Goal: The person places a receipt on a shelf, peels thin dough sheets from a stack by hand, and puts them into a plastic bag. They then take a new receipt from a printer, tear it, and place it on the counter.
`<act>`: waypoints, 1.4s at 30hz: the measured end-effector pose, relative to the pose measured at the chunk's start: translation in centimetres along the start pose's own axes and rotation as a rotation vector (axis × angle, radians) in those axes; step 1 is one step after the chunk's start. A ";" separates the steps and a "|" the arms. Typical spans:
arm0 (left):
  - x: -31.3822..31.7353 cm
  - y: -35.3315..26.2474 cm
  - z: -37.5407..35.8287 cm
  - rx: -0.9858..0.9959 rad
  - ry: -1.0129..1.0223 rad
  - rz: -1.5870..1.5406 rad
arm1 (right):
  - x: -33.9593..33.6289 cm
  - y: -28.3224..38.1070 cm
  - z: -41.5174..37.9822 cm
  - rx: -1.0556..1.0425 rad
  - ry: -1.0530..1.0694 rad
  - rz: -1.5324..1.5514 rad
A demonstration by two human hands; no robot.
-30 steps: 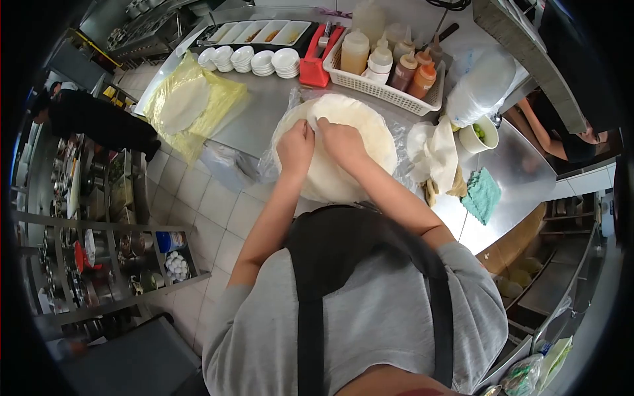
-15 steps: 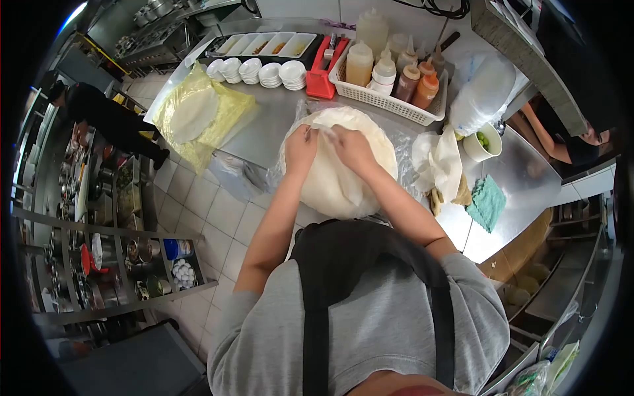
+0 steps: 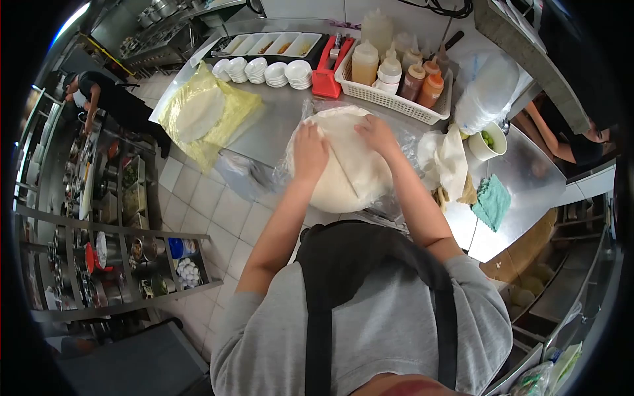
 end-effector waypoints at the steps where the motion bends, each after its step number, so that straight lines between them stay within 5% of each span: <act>1: 1.1 -0.1 0.1 -0.024 0.149 -0.083 | -0.2 1.1 0.4 0.011 -0.004 -0.070; 6: 2.2 -0.8 -1.3 0.012 0.171 0.011 | 2.8 4.1 2.8 -0.214 -0.114 -0.358; 10: 2.8 -0.9 -2.2 0.039 0.185 0.024 | 5.3 3.1 3.7 -0.429 0.107 -0.556; 12: 2.6 -0.7 -1.3 0.024 0.136 0.021 | 4.4 2.5 3.7 -0.175 -0.017 -0.371; 20: 2.7 -1.0 -1.6 0.038 0.136 0.092 | -7.5 -1.8 -1.6 0.181 -0.347 -0.435; 25: 2.8 -0.8 -1.4 0.046 0.179 0.112 | -14.7 -5.9 -5.6 0.074 -0.606 -0.374; 30: 2.5 -1.3 -1.4 0.046 0.207 0.145 | -21.4 -3.3 -11.3 0.144 -0.869 -0.409; 33: 2.7 -1.2 -1.5 0.072 0.154 0.149 | -24.6 -1.1 -13.7 0.150 -0.885 -0.353; 38: 2.6 -0.4 -1.4 0.073 0.105 0.068 | -24.5 4.1 -14.2 -0.018 -0.525 -0.157; 42: 0.7 -0.7 -1.5 0.037 0.052 -0.343 | -23.6 6.5 -14.0 -0.112 -0.467 -0.002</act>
Point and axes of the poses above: each hand's wrist, its own z-axis towards the middle knuckle, its own x-axis out of the palm, y = z × x, the point moved 1 cm from there along z, towards the middle knuckle, and after that the axes turned 3 degrees about x, right-handed, at the moved point
